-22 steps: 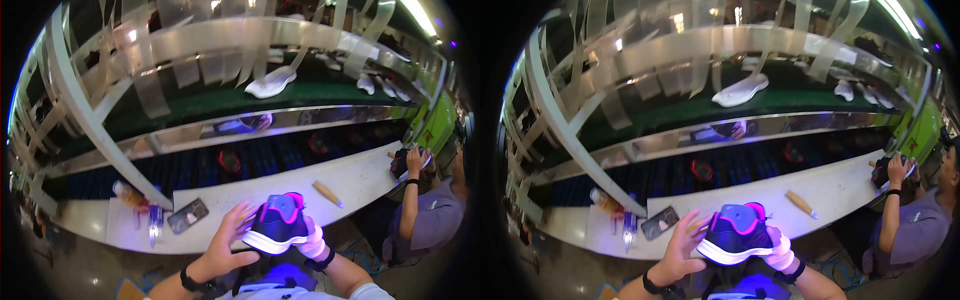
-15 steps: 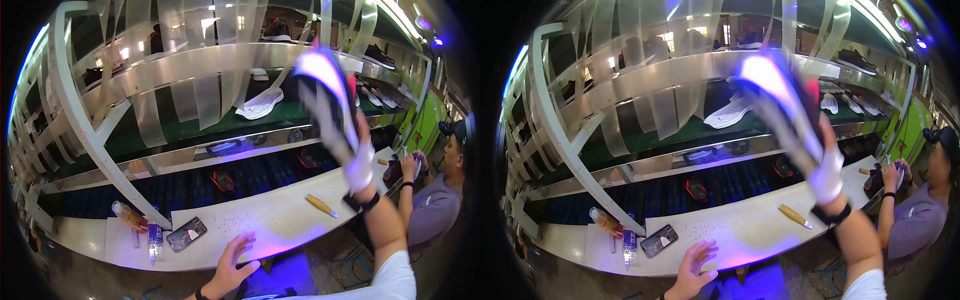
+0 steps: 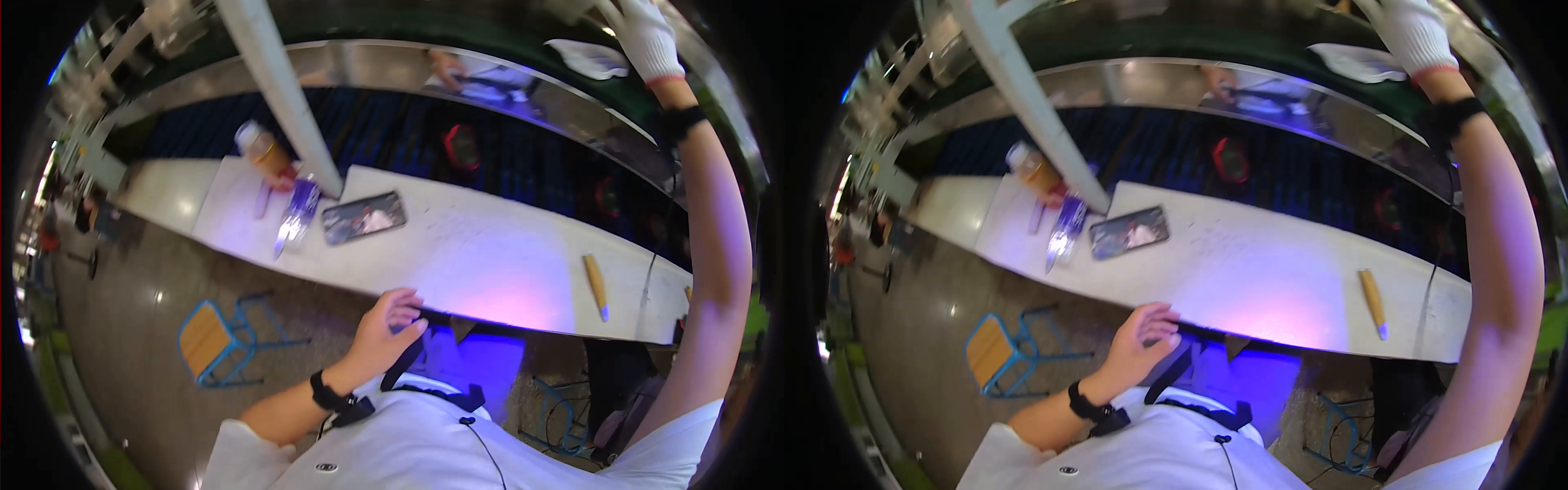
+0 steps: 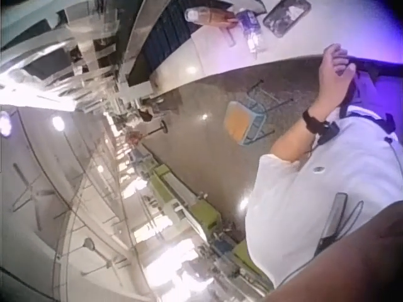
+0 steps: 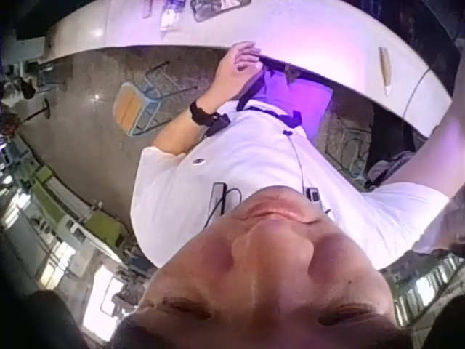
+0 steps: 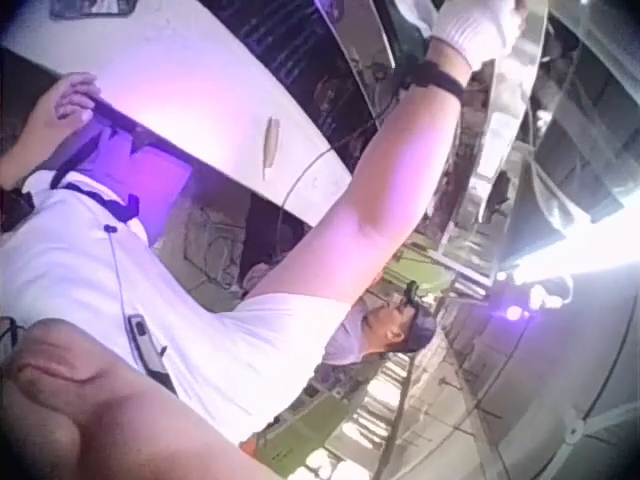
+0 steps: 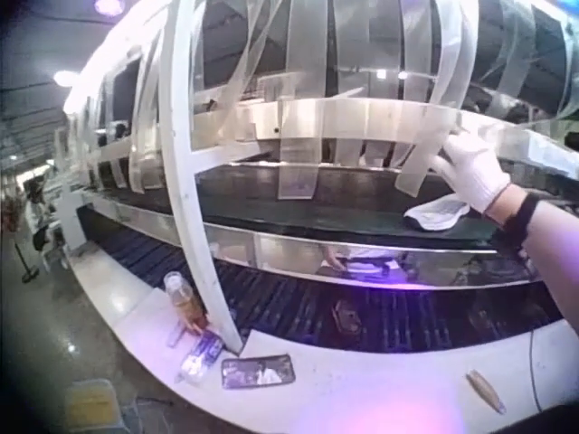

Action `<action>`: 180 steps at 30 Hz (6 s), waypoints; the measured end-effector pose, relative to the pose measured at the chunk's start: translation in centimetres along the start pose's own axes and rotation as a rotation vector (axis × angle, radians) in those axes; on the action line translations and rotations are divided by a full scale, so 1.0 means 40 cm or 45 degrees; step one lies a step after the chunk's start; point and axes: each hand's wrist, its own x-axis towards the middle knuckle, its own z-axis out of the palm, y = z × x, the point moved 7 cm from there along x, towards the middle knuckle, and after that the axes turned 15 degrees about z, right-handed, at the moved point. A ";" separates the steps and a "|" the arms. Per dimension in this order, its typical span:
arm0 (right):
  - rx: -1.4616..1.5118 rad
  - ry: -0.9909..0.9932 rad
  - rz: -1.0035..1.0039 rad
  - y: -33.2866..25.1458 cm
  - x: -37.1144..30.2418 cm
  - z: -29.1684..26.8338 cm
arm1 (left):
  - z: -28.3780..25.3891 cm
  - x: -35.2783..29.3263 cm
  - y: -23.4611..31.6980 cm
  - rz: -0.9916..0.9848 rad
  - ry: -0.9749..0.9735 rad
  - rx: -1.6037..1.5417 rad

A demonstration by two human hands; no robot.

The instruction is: Checking and assembling shoe components on a factory assembly line.

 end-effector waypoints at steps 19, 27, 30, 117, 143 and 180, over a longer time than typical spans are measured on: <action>0.250 -0.653 0.770 0.193 -0.246 0.165 | 0.101 1.016 -0.248 -0.570 0.766 0.649; 0.463 -0.647 0.767 0.204 -0.254 0.180 | 0.232 0.627 -0.067 -0.379 0.104 -0.816; 0.755 -0.694 0.860 0.215 -0.259 0.203 | 0.270 0.415 -0.009 -0.319 -0.137 -1.160; 1.248 -0.472 0.740 -0.444 -0.991 -0.381 | 0.142 0.020 0.356 0.842 -0.388 -0.019; 1.250 -0.546 0.424 -0.482 -1.027 -0.233 | -0.035 0.018 0.328 0.628 -0.552 0.390; 1.360 -0.684 0.777 -0.263 -0.938 -0.492 | 0.266 -0.007 0.115 1.051 -0.377 0.433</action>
